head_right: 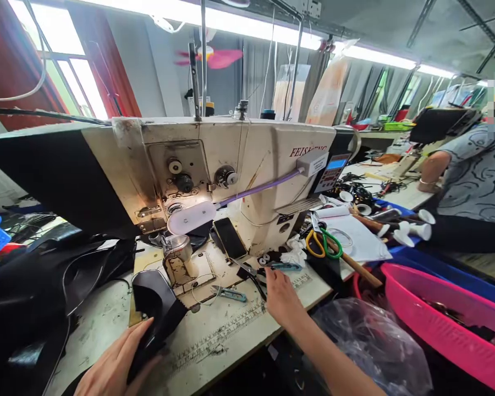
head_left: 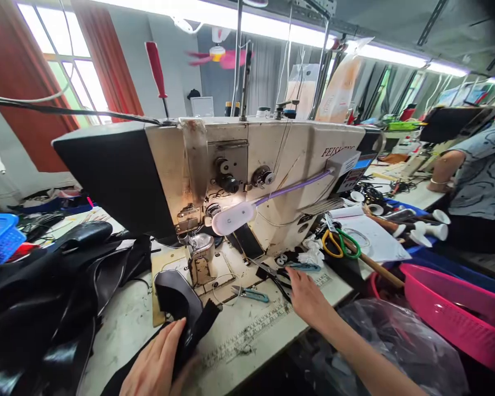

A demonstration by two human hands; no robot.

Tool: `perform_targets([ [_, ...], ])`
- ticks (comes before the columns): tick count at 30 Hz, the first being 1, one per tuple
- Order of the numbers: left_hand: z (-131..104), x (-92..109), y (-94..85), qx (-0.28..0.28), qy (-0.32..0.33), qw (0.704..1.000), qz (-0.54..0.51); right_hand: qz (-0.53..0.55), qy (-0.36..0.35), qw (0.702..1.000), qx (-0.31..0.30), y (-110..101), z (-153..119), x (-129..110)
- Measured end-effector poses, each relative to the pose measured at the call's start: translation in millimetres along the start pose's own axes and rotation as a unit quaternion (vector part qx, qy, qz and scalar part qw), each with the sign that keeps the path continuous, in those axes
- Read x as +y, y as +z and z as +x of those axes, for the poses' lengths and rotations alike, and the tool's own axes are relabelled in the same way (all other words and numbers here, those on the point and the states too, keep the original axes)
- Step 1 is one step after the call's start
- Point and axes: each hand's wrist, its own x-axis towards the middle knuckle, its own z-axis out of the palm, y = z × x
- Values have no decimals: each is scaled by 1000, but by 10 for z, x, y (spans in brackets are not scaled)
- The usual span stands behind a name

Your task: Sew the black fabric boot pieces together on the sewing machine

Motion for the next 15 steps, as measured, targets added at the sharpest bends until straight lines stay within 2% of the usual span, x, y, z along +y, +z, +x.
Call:
perform_targets([
  [2,54,58,-17,5,-28,1000,-8,-29,2,1000,-2,-95,58,293],
  [3,73,84,-19,7,-49,999,-10,-42,-3,999,-1,-110,59,363],
  [5,97,126,-16,13,-89,996,-11,-43,-22,999,7,-108,-2,355],
  [7,113,149,-15,18,-114,993,-20,10,-33,999,-19,-95,-141,189],
  [8,120,153,-20,20,-122,992,-29,56,-42,996,-61,-88,-233,66],
  [9,127,152,-31,23,-127,991,-39,106,-51,986,-121,-81,-331,-72],
  [11,139,138,-70,28,-140,988,-60,178,-78,946,-258,-56,-513,-367],
  [12,144,127,-99,26,-146,986,-71,196,-95,928,-302,-34,-580,-514],
  [13,148,116,-131,20,-152,985,-83,208,-112,914,-331,-4,-623,-654],
  [15,154,98,-203,-2,-157,981,-112,223,-145,901,-341,71,-640,-903],
])
